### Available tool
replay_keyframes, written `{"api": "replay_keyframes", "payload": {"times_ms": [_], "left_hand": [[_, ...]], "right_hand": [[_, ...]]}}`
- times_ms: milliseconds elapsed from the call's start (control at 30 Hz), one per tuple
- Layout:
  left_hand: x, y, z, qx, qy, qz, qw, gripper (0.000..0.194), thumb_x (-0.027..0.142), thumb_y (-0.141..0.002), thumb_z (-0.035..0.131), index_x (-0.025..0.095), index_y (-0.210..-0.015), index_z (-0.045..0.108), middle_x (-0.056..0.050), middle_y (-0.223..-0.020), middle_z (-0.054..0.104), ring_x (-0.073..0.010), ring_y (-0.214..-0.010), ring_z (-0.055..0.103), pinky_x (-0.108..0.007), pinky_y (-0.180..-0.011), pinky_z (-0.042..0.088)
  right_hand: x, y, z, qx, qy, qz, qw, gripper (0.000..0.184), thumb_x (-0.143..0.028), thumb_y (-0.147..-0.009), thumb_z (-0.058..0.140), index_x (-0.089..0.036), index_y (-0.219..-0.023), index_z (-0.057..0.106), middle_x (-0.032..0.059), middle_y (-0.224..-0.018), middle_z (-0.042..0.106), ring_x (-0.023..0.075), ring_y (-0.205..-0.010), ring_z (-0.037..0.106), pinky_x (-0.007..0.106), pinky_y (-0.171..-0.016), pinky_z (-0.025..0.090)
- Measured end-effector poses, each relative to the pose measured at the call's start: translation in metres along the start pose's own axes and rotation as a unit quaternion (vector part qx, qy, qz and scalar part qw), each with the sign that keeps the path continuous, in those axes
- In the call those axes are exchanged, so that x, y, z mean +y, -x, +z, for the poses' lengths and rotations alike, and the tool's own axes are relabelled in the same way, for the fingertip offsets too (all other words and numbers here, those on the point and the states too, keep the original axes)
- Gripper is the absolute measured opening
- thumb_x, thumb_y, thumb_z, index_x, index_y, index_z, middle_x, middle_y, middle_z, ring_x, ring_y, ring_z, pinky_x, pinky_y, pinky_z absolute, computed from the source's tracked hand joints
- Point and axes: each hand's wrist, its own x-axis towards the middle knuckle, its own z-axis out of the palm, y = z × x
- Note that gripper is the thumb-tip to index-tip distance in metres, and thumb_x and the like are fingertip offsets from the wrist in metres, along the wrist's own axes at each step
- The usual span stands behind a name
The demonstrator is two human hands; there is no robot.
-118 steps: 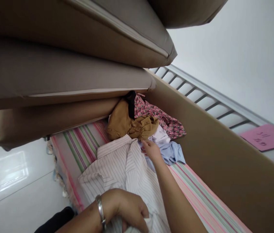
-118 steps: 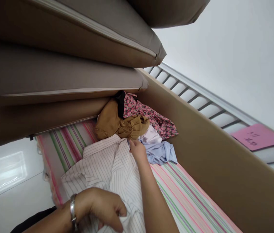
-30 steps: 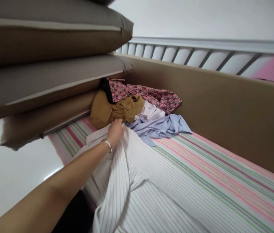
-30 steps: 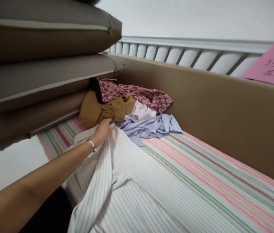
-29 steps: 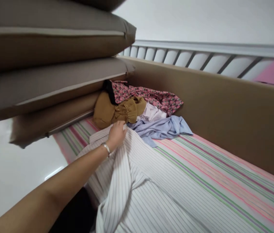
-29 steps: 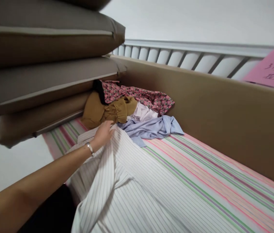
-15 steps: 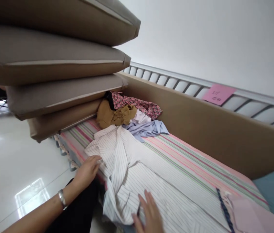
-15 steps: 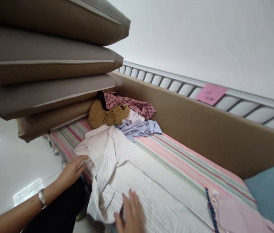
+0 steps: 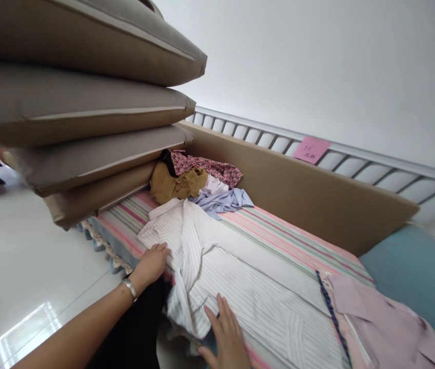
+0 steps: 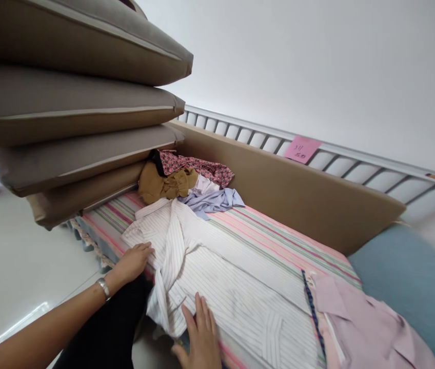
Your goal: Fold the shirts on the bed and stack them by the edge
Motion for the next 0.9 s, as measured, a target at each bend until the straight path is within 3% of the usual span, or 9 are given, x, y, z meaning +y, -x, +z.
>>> {"api": "replay_keyframes", "payload": {"times_ms": [133,233,333,500,567,633,733,900], "left_hand": [[0.006,-0.001,0.001,0.01,0.007,-0.008,1.0,0.038,0.014,-0.088,0.035,0.018,-0.116,0.061,-0.012,-0.133,0.053,-0.0243,-0.121,0.048,-0.037,-0.097,0.038],[0.009,-0.001,0.0,0.023,0.015,-0.006,1.0,0.036,0.013,-0.087,0.036,0.016,-0.113,0.061,-0.014,-0.126,0.057,-0.024,-0.117,0.051,-0.037,-0.097,0.038],[0.011,0.001,-0.002,0.032,0.021,-0.004,0.999,0.036,0.01,-0.087,0.035,0.014,-0.112,0.061,-0.015,-0.122,0.059,-0.023,-0.116,0.051,-0.035,-0.097,0.038],[0.009,0.001,-0.004,0.05,0.035,-0.01,0.998,0.04,0.009,-0.087,0.034,0.013,-0.116,0.06,-0.014,-0.125,0.058,-0.0222,-0.119,0.05,-0.034,-0.099,0.037],[0.009,0.001,-0.004,0.05,0.041,-0.015,0.998,0.04,0.008,-0.086,0.034,0.013,-0.117,0.06,-0.014,-0.127,0.058,-0.0221,-0.12,0.049,-0.034,-0.1,0.037],[0.009,0.001,-0.004,0.05,0.049,-0.018,0.997,0.04,0.009,-0.086,0.035,0.013,-0.117,0.06,-0.014,-0.127,0.058,-0.0222,-0.12,0.049,-0.034,-0.1,0.037],[0.011,0.0,-0.004,0.058,0.056,-0.021,0.997,0.039,0.01,-0.087,0.035,0.013,-0.116,0.061,-0.014,-0.128,0.057,-0.0228,-0.119,0.05,-0.035,-0.1,0.037],[0.013,-0.001,-0.003,0.058,0.065,-0.023,0.996,0.039,0.01,-0.086,0.036,0.013,-0.116,0.061,-0.013,-0.127,0.058,-0.022,-0.119,0.05,-0.034,-0.101,0.037]], "right_hand": [[-0.009,0.003,0.012,0.048,0.049,0.035,0.997,0.062,-0.006,-0.069,0.055,-0.03,-0.127,0.05,0.009,-0.149,0.029,0.0322,-0.131,0.036,0.05,-0.097,0.046],[-0.01,-0.006,0.008,0.077,0.061,0.022,0.995,0.041,-0.005,-0.076,0.046,-0.026,-0.108,0.062,0.0096,-0.14,0.046,0.028,-0.127,0.044,0.048,-0.095,0.047],[-0.016,-0.021,-0.008,0.091,0.065,0.012,0.994,0.03,-0.007,-0.081,0.042,-0.023,-0.095,0.063,0.0099,-0.131,0.054,0.0258,-0.123,0.049,0.048,-0.093,0.048],[-0.046,-0.052,-0.054,0.135,0.015,-0.047,0.99,0.026,-0.008,-0.082,0.041,-0.023,-0.094,0.058,0.0074,-0.126,0.058,0.0219,-0.119,0.052,0.047,-0.095,0.045],[-0.055,-0.068,-0.079,0.159,-0.015,-0.076,0.984,0.024,-0.01,-0.085,0.041,-0.023,-0.098,0.057,0.0053,-0.11,0.066,0.019,-0.106,0.06,0.042,-0.093,0.046],[-0.057,-0.083,-0.103,0.174,-0.027,-0.079,0.981,0.02,-0.015,-0.088,0.042,-0.022,-0.1,0.057,0.0038,-0.09,0.069,0.0168,-0.085,0.064,0.035,-0.08,0.05],[-0.048,-0.105,-0.136,0.177,-0.002,-0.065,0.982,0.017,-0.018,-0.091,0.043,-0.02,-0.097,0.059,0.0017,-0.072,0.066,0.0143,-0.065,0.062,0.027,-0.062,0.046],[-0.017,-0.142,-0.172,0.127,0.018,-0.045,0.991,0.021,-0.023,-0.093,0.04,-0.022,-0.094,0.061,-0.0001,-0.08,0.069,0.0115,-0.068,0.064,0.022,-0.062,0.047]]}}
